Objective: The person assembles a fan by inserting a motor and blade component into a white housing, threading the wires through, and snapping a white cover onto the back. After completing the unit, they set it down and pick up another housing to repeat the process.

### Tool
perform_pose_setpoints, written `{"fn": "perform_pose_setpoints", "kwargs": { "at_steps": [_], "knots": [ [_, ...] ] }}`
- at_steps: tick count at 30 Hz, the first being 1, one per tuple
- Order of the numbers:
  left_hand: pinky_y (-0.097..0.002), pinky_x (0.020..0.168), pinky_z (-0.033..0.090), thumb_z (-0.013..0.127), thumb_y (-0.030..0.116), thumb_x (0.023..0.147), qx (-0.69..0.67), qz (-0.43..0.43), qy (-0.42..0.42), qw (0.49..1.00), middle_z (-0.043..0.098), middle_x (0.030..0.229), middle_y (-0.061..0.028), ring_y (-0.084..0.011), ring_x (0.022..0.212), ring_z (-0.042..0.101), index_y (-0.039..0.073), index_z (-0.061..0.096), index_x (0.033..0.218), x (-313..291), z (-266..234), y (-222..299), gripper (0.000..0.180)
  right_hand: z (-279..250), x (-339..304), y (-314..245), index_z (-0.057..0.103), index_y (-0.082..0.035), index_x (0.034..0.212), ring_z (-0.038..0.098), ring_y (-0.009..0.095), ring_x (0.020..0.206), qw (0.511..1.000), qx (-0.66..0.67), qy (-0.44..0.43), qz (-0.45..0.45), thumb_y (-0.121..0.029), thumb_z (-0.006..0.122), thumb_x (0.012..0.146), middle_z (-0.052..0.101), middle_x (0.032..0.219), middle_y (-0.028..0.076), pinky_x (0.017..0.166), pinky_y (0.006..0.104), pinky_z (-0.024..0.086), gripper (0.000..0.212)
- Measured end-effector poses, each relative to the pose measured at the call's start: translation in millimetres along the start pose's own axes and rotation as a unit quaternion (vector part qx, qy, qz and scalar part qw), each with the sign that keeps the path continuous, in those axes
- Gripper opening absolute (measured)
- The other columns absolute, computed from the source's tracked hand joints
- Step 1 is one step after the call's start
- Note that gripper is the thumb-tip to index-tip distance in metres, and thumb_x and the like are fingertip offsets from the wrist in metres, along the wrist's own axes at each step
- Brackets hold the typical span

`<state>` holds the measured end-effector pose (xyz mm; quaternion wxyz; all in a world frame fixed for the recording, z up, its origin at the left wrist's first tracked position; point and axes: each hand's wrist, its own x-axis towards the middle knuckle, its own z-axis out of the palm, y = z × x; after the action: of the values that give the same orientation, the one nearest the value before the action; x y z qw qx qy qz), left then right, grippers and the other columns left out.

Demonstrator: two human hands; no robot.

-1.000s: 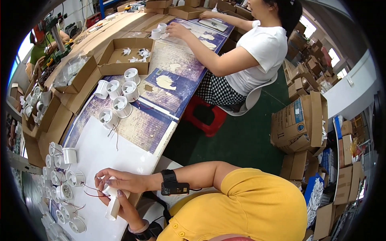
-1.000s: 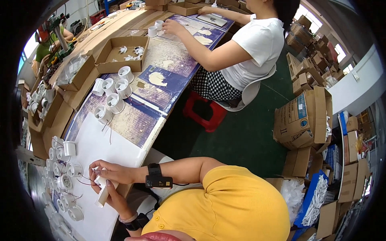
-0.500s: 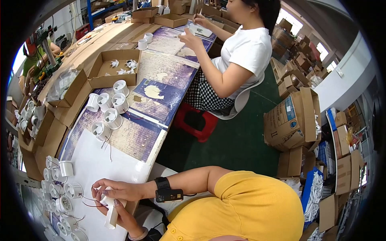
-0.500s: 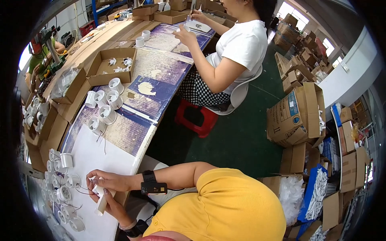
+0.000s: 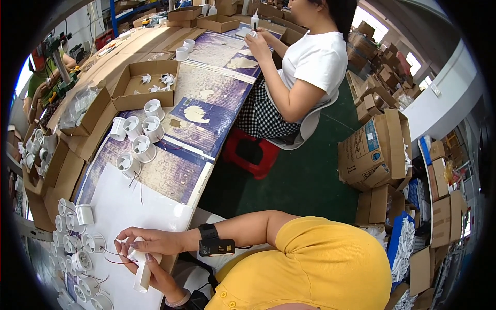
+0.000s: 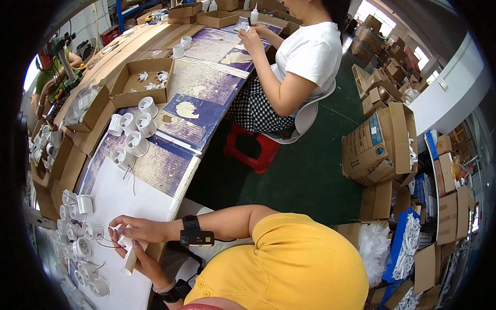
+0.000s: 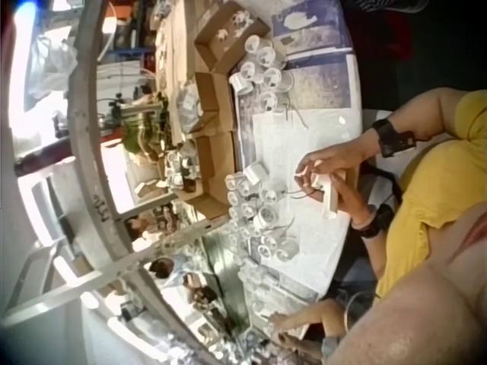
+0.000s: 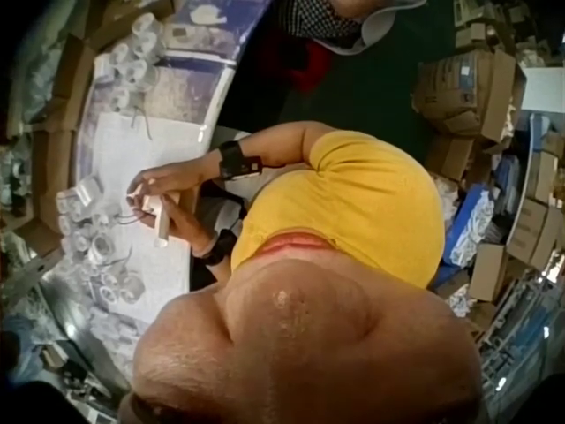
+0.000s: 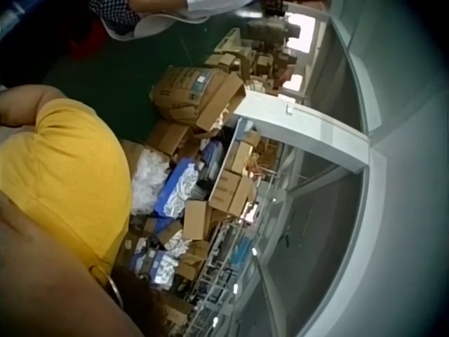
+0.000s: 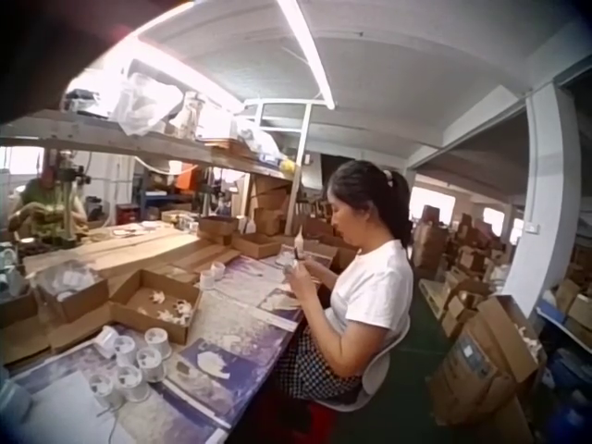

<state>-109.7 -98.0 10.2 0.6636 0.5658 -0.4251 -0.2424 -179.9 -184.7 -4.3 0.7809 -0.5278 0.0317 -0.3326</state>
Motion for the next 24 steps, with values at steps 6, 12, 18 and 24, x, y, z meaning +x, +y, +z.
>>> {"fn": "perform_pose_setpoints", "kwargs": {
  "at_steps": [6, 12, 18, 24],
  "knots": [
    [-0.0350, 0.106, 0.030, 0.048, 0.016, 0.092, 0.013, 0.005, -0.020, 1.000, 0.038, 0.139, -0.0128, -0.0230, 0.128, 0.037, -0.001, 0.029, 0.138, 0, -5, -4, 0.052, -2, 0, 4, 0.030, -0.004, 0.137, 0.045, 0.013, 0.114, 1.000, 0.003, 0.004, -0.016, -0.038, 0.041, 0.099, 0.048, 0.118, 0.006, 0.099, 0.0281, 0.035, 0.052],
    [-0.0340, 0.106, 0.029, 0.048, 0.015, 0.092, 0.009, -0.023, -0.010, 1.000, 0.039, 0.138, -0.0132, -0.0224, 0.127, 0.038, 0.000, 0.030, 0.138, -2, -4, -2, 0.051, -2, -1, 3, 0.032, -0.005, 0.135, 0.046, 0.013, 0.113, 1.000, 0.000, 0.004, -0.017, -0.034, 0.039, 0.100, 0.049, 0.118, 0.006, 0.099, 0.0282, 0.035, 0.046],
    [-0.0319, 0.104, 0.032, 0.050, 0.013, 0.092, -0.052, -0.007, -0.030, 0.998, 0.042, 0.134, -0.0119, -0.0202, 0.121, 0.042, 0.001, 0.030, 0.137, 2, -15, -26, 0.051, 2, -2, -12, 0.036, -0.004, 0.133, 0.046, 0.012, 0.111, 1.000, 0.014, -0.011, -0.005, -0.033, 0.040, 0.100, 0.050, 0.116, 0.005, 0.099, 0.0275, 0.035, 0.044],
    [-0.0319, 0.103, 0.033, 0.051, 0.010, 0.090, -0.050, 0.026, -0.032, 0.998, 0.043, 0.132, -0.0109, -0.0194, 0.120, 0.042, 0.001, 0.031, 0.137, 3, -5, -13, 0.052, 7, 1, -13, 0.035, -0.002, 0.132, 0.047, 0.012, 0.109, 1.000, 0.012, -0.006, -0.023, -0.033, 0.041, 0.100, 0.051, 0.113, 0.005, 0.099, 0.0278, 0.035, 0.045]
  ]
}}
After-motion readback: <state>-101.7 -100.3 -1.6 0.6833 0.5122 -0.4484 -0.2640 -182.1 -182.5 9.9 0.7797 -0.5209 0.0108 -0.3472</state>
